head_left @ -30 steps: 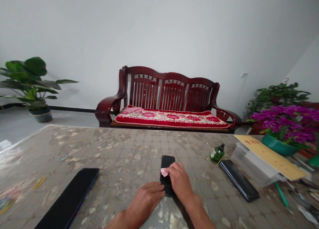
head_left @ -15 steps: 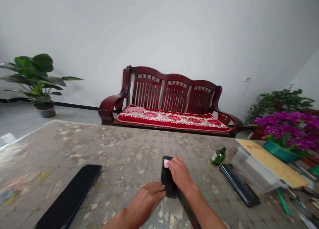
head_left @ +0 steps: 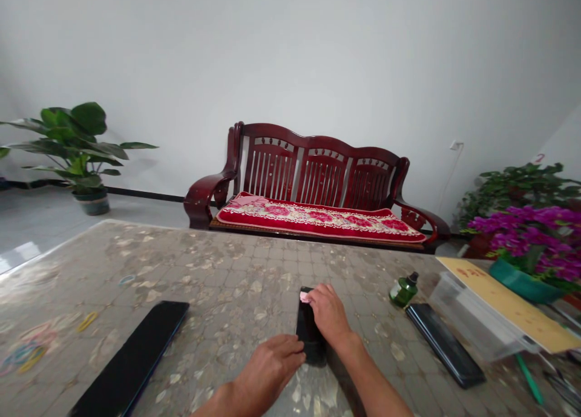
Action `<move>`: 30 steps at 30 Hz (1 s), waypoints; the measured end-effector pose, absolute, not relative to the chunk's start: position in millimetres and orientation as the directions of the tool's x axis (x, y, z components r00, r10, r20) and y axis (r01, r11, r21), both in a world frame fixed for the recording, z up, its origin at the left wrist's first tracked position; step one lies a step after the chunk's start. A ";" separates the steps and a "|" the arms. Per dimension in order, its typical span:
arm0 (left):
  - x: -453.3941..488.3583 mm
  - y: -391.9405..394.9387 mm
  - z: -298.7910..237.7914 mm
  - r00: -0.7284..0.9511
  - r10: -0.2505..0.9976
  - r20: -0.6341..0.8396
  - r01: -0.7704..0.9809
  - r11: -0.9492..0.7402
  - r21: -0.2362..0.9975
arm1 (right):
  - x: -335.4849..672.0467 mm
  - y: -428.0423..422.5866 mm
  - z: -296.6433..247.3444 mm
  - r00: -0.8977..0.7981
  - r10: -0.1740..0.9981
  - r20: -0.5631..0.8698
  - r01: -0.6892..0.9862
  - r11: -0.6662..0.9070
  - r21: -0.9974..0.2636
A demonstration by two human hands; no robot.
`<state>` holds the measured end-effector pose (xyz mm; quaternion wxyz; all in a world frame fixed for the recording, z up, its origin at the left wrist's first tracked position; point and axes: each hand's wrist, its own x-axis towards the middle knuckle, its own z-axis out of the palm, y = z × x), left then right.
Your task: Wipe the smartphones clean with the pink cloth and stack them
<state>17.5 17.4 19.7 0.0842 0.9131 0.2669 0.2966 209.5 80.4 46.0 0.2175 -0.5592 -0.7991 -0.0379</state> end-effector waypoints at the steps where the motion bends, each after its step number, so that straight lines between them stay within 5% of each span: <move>1: 17.6 17.4 19.6 0.683 0.539 0.493 0.437 -0.842 0.316 | 209.5 75.6 45.3 -0.295 0.872 0.391 0.901 0.390 -0.190; 5: 17.9 16.8 21.1 0.689 0.541 0.483 0.438 -0.841 0.318 | 209.5 71.2 45.0 -0.329 0.862 0.386 0.895 0.415 -0.163; 12: 17.3 18.0 23.1 0.709 0.506 0.492 0.443 -0.862 0.248 | 206.9 94.7 55.3 -0.174 0.947 0.271 0.974 0.207 -0.097; 23: 16.2 20.0 13.7 0.698 0.459 0.549 0.439 -0.881 0.179 | 215.1 93.1 58.6 -0.175 0.954 0.244 0.968 0.213 -0.136; 30: 21.2 20.3 12.5 0.672 0.447 0.591 0.443 -0.882 0.163 | 222.6 67.2 54.0 -0.305 0.907 0.291 0.910 0.368 -0.193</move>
